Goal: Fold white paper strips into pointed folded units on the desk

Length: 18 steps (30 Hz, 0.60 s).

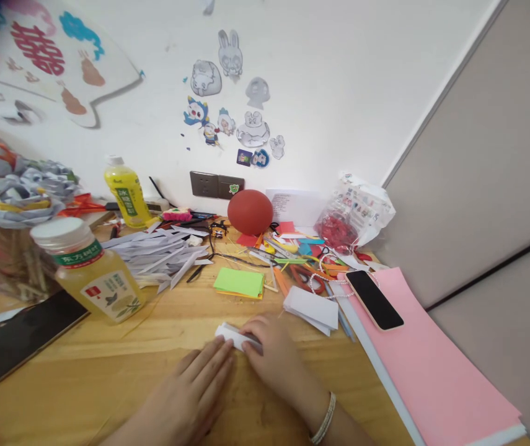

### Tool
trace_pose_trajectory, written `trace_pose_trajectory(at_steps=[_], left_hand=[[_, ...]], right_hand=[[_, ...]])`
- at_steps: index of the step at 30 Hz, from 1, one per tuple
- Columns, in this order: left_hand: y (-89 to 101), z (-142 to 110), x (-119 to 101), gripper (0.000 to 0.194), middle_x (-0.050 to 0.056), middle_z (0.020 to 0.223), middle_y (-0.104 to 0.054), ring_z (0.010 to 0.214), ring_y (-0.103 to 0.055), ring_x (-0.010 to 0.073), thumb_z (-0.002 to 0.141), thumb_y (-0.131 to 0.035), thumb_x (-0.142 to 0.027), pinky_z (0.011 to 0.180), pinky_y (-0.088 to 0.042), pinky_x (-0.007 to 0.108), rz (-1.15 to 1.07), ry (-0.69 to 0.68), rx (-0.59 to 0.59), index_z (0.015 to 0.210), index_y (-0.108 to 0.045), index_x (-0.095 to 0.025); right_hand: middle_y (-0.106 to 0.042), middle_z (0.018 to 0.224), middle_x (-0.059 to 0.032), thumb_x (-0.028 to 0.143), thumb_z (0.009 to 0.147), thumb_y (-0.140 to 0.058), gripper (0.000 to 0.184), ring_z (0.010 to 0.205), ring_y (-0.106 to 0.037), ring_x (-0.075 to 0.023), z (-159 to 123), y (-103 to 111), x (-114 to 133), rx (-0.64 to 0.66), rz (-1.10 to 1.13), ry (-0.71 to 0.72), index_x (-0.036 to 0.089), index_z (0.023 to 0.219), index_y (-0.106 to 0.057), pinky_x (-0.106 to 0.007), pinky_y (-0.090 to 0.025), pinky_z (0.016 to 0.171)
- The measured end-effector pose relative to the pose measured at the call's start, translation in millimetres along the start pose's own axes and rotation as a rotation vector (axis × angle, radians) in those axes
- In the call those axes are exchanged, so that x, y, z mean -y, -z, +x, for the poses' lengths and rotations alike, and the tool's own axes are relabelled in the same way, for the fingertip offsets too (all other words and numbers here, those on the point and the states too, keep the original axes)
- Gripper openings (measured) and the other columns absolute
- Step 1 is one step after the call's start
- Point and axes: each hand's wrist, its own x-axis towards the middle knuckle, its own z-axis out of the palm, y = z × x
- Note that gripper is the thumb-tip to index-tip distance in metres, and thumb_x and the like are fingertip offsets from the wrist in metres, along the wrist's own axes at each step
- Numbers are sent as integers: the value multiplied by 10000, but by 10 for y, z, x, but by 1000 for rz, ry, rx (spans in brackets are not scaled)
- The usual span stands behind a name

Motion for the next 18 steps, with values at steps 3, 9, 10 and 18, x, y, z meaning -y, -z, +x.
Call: trace_pose_trajectory(at_steps=[3,9,10,18], left_hand=[[-25,-17,-27,277,87,1173,-638,1113,-534,264,899,-470,-294,912,-354,381,-1,0,2,1084,-612,-144],[-79,-33,-36,300,107,1137,-653,1075,-562,258,906,-458,-321,889,-377,370,-28,-5,45,1077,-619,-134],[-80,-34,-34,308,111,1144,-649,1077,-562,257,911,-447,-326,890,-380,371,-33,-8,65,1084,-615,-134],[-54,-53,-44,308,126,1163,-636,1086,-562,269,915,-444,-313,901,-380,386,-45,-17,127,1102,-605,-128]], right_hand=[[-639,885,-27,115,789,-591,116,851,-555,-185,0,-16,2,6,57,-30,191,866,-632,-306,-418,779],[-627,890,-26,137,798,-612,101,867,-540,-181,1,-9,21,24,15,11,189,880,-638,-307,-410,791],[-624,896,-26,139,805,-609,98,874,-536,-180,1,-6,24,29,2,20,189,884,-639,-308,-408,797],[-601,911,-37,169,842,-586,94,884,-524,-182,-9,4,27,76,-96,44,193,909,-647,-314,-409,782]])
